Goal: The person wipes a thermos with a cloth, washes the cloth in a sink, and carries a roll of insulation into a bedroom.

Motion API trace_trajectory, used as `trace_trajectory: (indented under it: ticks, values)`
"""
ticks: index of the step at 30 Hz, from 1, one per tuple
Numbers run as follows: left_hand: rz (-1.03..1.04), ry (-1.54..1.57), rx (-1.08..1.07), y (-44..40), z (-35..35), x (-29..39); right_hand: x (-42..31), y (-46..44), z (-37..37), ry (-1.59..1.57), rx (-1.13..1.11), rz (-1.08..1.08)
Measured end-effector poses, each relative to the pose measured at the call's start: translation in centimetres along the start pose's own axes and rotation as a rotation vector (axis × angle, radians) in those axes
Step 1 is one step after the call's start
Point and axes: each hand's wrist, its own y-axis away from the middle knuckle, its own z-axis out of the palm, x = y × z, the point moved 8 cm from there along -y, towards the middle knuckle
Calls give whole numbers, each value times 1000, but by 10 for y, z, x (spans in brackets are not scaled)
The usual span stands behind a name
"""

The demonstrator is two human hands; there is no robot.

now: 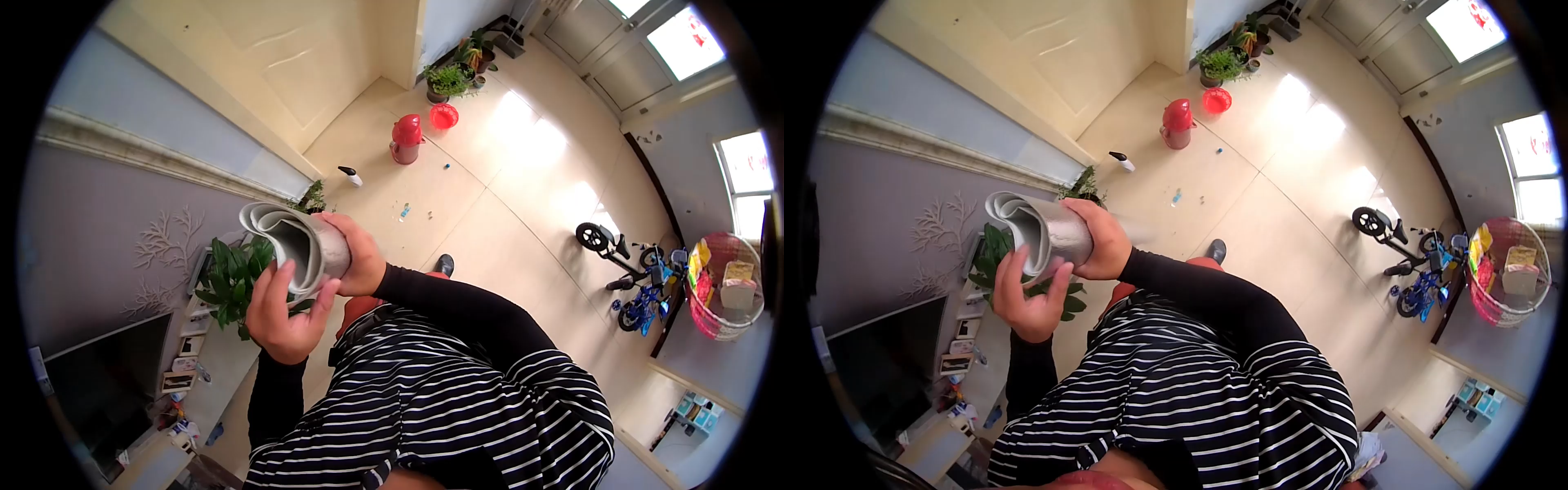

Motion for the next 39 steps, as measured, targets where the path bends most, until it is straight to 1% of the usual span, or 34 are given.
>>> trace_trajectory:
  ticks: [3, 4, 7, 8, 9, 10, 11, 12, 14, 15, 17, 18, 21, 22, 25, 26, 27, 28, 30, 31, 32, 33, 34, 35, 36, 37, 38, 39]
  values:
    - [-114, 442, 57, 9, 7, -13, -1, -4, -25, -22, 45, 62]
    - [-145, 492, -5, 15, 13, -23, 3, -6, -35, -68, 93, 84]
    - [-48, 264, -88, 8, 46, -44, 8, -9, -59, -107, 75, 184]
    - [-140, 418, -223, 21, 79, -61, 5, -14, -68, -76, 61, 160]
    - [-100, 388, -410, 37, 108, -67, -1, -19, -78, -34, 67, 128]
    - [-51, 284, -471, 51, 131, -70, -7, -26, -91, -65, 130, 127]
    - [-273, 426, -568, 67, 156, -75, -11, -29, -102, -99, 190, 127]
    - [-280, 546, -620, 57, 170, -56, -8, -31, -113, -104, 185, 161]
    - [-348, 562, -478, 47, 179, -43, -2, -33, -133, -115, 176, 229]
    - [-376, 574, -408, 43, 183, -38, -2, -36, -144, -131, 197, 228]
    - [-445, 585, -379, 34, 193, -23, -6, -43, -166, -145, 250, 197]
    - [-479, 593, -366, 29, 197, -17, -4, -45, -173, -201, 235, 213]
    - [-387, 590, -389, 9, 213, 7, 8, -42, -195, -272, 214, 338]
    - [-356, 525, -400, 11, 222, 13, 10, -40, -201, -303, 220, 358]
    - [-291, 410, -438, 10, 240, 40, -5, -36, -228, -254, 360, 231]
    - [-263, 366, -428, 5, 243, 54, -10, -34, -237, -273, 376, 207]
    - [-239, 411, -445, 6, 253, 62, -8, -24, -246, -189, 431, 155]
    - [-203, 476, -475, 10, 267, 67, -4, -18, -253, -85, 370, 184]
    - [3, 445, -499, 26, 301, 67, -30, -16, -265, 88, 443, 95]
    - [72, 234, -511, 31, 307, 73, -37, -18, -267, -87, 454, 99]
    - [146, 12, -515, 36, 312, 79, -31, -12, -266, -171, 491, 94]
    - [219, -197, -512, 41, 318, 85, -32, -8, -267, -94, 465, 90]
    - [388, -617, -508, 48, 330, 92, -44, -6, -270, 75, 431, 33]
    - [488, -783, -459, 51, 330, 88, -40, 3, -266, 131, 355, 90]
    - [584, -948, -396, 54, 331, 84, -42, 9, -266, 133, 317, 82]
    - [396, -549, -309, 36, 311, 94, -48, 18, -269, 215, 298, 16]
    - [274, -115, -186, 20, 290, 103, -45, 29, -276, 225, 303, 66]
    - [-99, 618, -48, -5, 266, 101, -39, 39, -285, 234, 307, 116]
